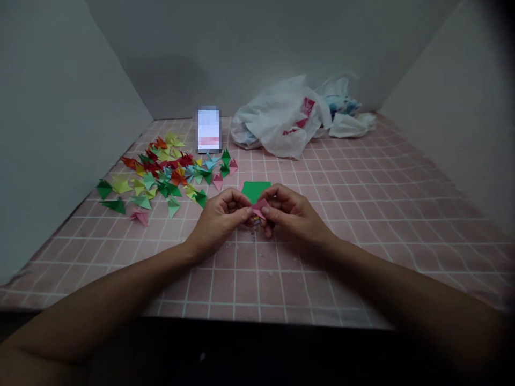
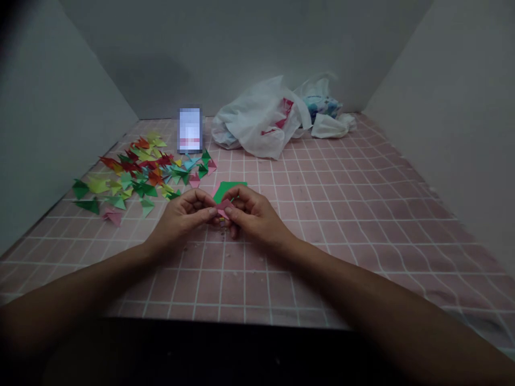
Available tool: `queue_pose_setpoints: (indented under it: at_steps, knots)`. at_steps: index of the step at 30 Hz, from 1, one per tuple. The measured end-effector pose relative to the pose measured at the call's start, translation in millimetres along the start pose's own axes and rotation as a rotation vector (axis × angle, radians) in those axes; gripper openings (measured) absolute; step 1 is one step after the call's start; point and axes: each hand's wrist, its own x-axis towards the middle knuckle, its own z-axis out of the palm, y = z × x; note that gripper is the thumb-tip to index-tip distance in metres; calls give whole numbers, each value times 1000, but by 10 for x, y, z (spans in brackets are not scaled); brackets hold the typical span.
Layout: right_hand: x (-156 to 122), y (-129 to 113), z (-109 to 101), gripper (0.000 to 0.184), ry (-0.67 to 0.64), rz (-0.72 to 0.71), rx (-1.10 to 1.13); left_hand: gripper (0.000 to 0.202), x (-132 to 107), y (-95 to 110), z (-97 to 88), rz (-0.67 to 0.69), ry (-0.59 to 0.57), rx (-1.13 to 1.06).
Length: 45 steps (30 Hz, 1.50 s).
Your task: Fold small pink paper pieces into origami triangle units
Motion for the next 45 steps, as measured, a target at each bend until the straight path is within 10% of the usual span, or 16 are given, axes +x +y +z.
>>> queue_pose_setpoints:
  at_steps: [45]
  knots:
    - [-35, 0, 29, 15, 12, -60, 5, 23, -23, -12, 9, -74, -64, -22]
